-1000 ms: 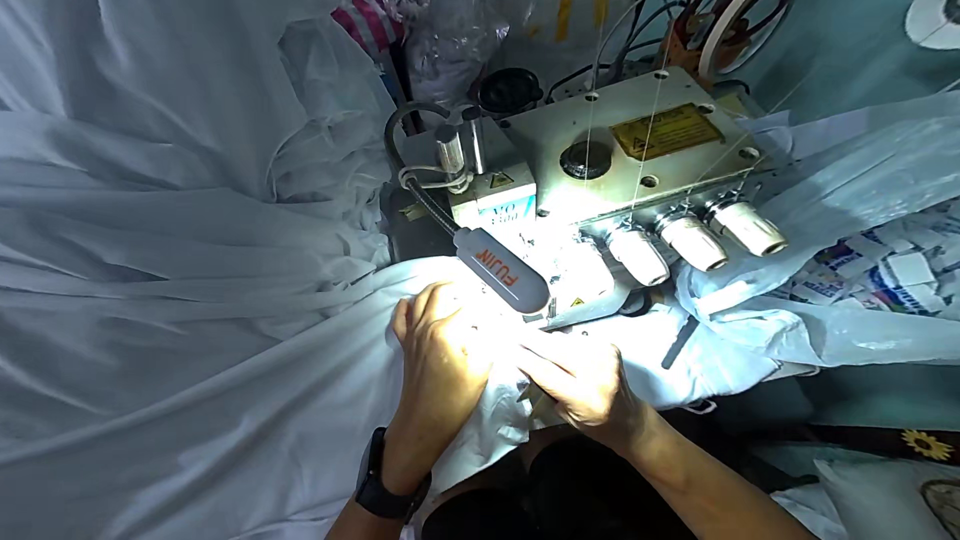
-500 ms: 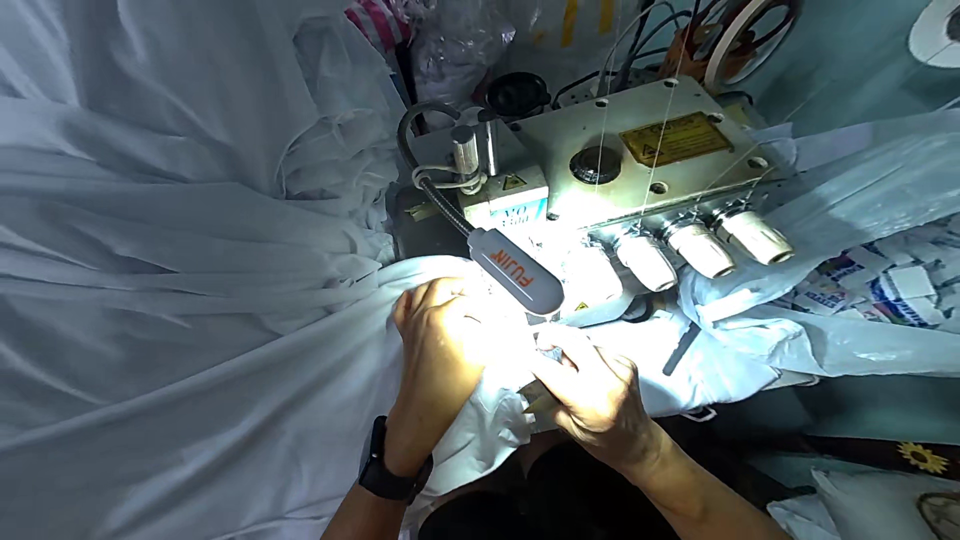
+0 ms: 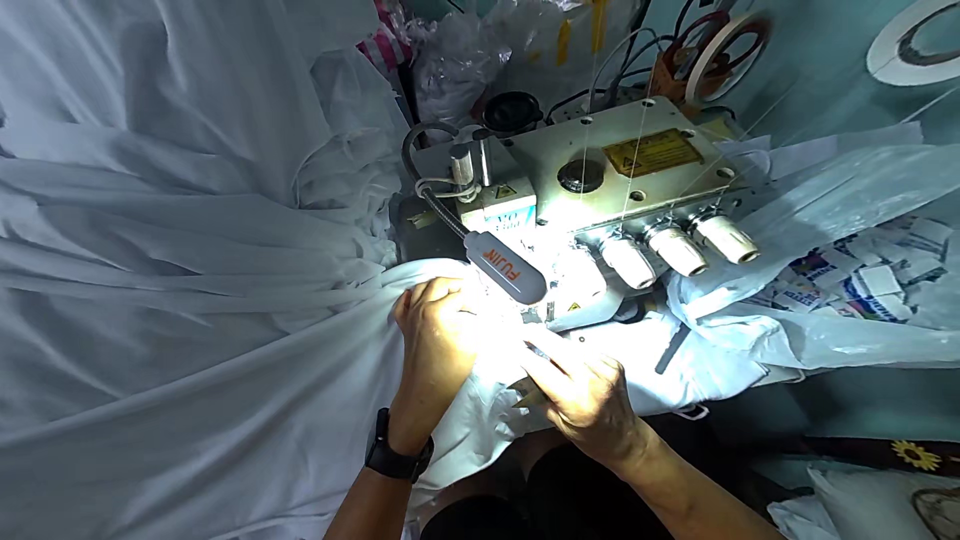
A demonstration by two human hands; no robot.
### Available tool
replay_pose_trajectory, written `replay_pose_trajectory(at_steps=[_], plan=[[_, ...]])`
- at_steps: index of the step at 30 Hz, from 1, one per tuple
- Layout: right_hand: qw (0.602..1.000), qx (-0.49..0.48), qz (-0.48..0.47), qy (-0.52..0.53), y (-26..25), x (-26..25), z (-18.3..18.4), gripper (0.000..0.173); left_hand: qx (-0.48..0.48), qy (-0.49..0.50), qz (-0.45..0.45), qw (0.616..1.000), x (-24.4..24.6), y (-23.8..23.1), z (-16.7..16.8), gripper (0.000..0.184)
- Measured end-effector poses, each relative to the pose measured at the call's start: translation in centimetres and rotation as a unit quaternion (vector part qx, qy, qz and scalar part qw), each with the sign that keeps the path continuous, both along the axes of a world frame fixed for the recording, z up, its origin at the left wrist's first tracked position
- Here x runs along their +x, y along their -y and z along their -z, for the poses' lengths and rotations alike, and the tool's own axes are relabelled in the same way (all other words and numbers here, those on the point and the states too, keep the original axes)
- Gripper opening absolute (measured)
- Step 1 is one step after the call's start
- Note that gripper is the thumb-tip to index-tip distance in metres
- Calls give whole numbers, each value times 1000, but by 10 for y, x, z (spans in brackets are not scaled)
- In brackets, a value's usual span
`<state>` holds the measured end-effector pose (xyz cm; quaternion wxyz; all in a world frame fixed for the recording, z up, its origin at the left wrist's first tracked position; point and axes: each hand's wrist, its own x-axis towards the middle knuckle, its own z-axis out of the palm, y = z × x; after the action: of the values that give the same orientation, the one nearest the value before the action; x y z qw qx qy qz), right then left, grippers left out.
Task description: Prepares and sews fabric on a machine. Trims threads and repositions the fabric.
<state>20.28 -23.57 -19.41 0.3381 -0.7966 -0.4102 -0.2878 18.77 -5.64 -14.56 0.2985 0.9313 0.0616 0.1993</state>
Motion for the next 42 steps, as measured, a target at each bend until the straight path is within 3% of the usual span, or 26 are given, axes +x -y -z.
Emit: replay_pose_trajectory(at_steps=[10, 13, 18, 34, 39, 42], plan=[[999, -40, 14, 14, 1, -1, -4, 22, -14, 1, -10, 1000, -1, 2, 2, 8], [998, -51, 30, 13, 0, -3, -7, 22, 25, 32, 5, 999, -5, 1, 8, 5], [996, -68, 48, 17, 0, -4, -9, 24, 70, 44, 36, 996, -14, -3, 9, 15], [996, -12, 56, -66, -8, -6, -10, 22, 39, 72, 35, 996, -4, -9, 16, 15], [995, -7, 61, -81, -13, -5, -11, 24, 66, 47, 43, 996, 3, -14, 9, 18], [992, -15, 70, -102, -19, -7, -11, 29, 87, 44, 49, 994, 15, -20, -2, 10]])
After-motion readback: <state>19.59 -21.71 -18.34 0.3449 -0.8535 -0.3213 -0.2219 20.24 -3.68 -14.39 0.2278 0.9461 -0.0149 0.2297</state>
